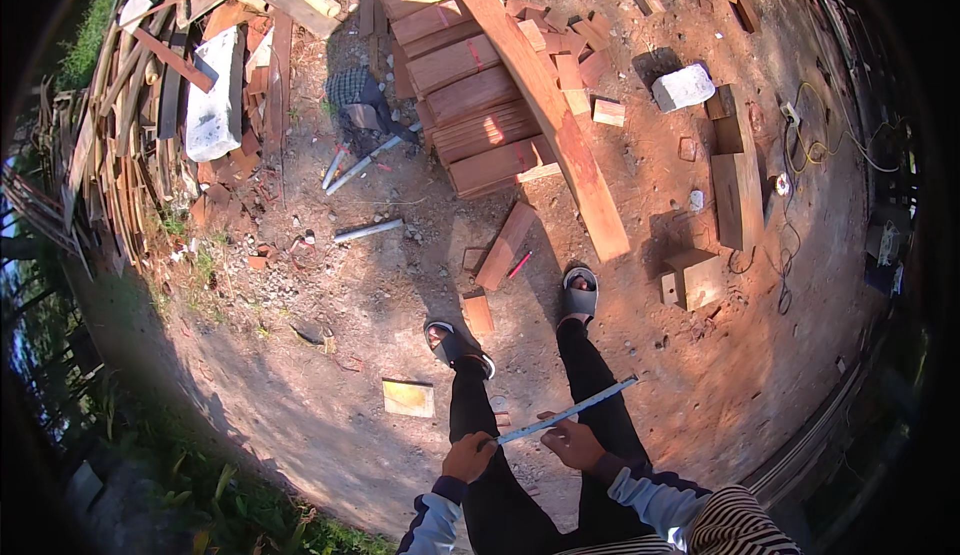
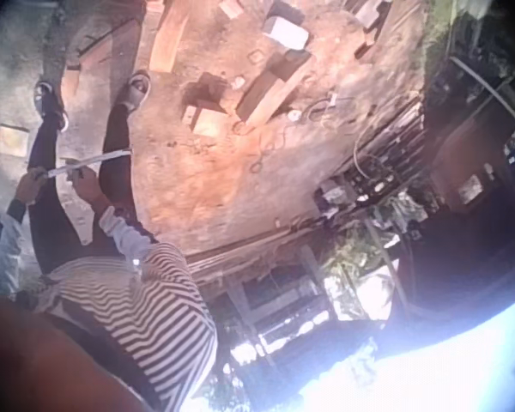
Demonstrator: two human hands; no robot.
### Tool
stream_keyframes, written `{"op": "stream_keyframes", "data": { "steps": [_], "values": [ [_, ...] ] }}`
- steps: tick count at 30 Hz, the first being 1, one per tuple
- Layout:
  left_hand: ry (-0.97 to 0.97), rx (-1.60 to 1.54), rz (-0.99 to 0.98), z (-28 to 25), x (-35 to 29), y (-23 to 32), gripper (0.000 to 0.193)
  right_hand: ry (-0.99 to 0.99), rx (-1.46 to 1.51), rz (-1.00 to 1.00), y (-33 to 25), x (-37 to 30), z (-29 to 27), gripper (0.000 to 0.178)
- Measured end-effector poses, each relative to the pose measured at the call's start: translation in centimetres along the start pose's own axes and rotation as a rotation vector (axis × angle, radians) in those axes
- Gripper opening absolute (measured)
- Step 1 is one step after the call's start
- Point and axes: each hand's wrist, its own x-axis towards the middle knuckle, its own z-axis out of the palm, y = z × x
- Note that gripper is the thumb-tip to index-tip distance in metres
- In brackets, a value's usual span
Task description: The person positions and secures wooden planks onto a curved wooden framework. They use a nail gun to fasten the planks and a hammer to adjust them, working alongside another person who also uses a nail gun.
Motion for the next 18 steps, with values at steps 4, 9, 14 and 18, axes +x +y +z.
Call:
{"op": "stream_keyframes", "data": {
  "steps": [4,9,14,18],
  "values": [
    [-0.018,-0.096,-0.054,3.7,-6.2,4.4,0.028,-0.057,0.287,0.068,-2.7,-4.7,-1.1,0.029],
    [-0.253,-0.165,0.14,5.3,-8.8,6.9,0.026,-0.019,0.19,-0.071,-5.3,-12.1,-5.9,0.025],
    [-0.375,-0.029,0.384,5.6,-13.0,12.7,0.024,0.241,0.175,-0.279,-6.2,-19.4,-7.4,0.025],
    [-0.445,-0.268,0.306,6.8,-17.2,15.2,0.025,0.387,0.284,-0.342,-4.9,-23.3,-6.4,0.026]
  ]
}}
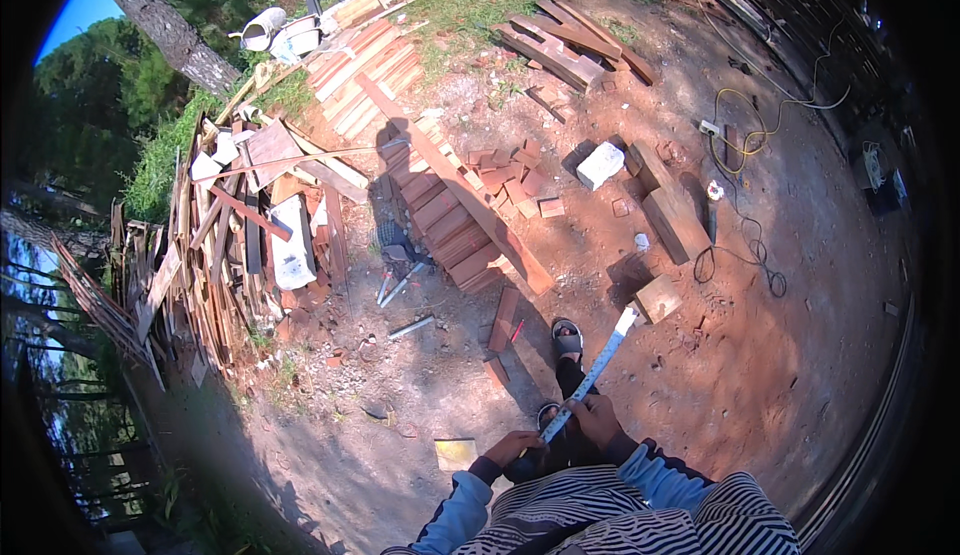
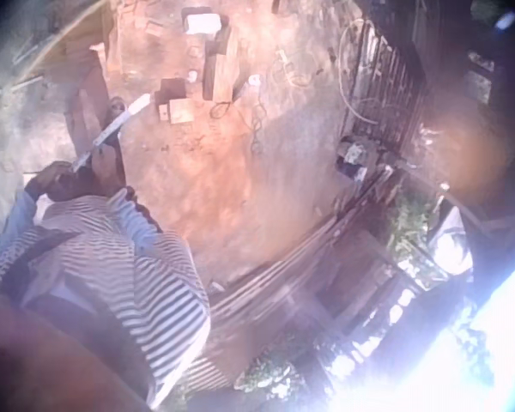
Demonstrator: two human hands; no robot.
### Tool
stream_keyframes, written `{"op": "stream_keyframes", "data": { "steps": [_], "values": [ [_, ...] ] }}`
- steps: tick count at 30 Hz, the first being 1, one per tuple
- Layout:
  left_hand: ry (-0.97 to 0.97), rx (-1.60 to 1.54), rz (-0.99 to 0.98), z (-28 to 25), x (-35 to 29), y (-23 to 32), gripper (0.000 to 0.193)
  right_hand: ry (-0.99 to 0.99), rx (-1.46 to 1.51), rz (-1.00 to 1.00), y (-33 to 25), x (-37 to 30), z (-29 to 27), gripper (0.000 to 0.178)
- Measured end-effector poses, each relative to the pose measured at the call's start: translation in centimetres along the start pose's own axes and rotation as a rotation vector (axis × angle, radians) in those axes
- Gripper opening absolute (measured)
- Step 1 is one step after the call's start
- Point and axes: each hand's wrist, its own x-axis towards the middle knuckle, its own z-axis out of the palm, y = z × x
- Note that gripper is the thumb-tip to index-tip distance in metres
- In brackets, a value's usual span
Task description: The person positions and secures wooden planks onto a curved wooden framework. They use a nail gun to fasten the planks and a hammer to adjust them, working alongside another person who also uses a nail gun.
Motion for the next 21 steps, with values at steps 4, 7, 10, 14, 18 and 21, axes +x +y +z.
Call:
{"op": "stream_keyframes", "data": {
  "steps": [4,7,10,14,18,21],
  "values": [
    [-0.063,0.006,-0.061,3.7,-2.8,1.0,0.023,0.114,0.031,-0.129,3.6,-4.4,-0.2,0.025],
    [0.031,0.112,0.122,4.7,-4.5,-2.6,0.023,-0.021,0.165,-0.053,1.0,-9.2,-1.1,0.028],
    [0.199,-0.018,0.099,6.1,-8.2,-3.7,0.022,0.061,0.157,0.032,3.7,-12.1,-3.2,0.03],
    [0.139,-0.619,0.021,6.2,-11.9,-5.6,0.019,0.231,0.153,0.183,7.3,-14.8,-6.4,0.033],
    [0.198,-0.84,0.024,6.3,-10.9,-6.5,0.025,0.294,0.157,0.272,10.3,-15.4,-9.0,0.032],
    [0.236,-0.921,0.068,6.1,-8.2,-5.2,0.026,0.312,0.152,0.262,11.6,-13.9,-10.8,0.032]
  ]
}}
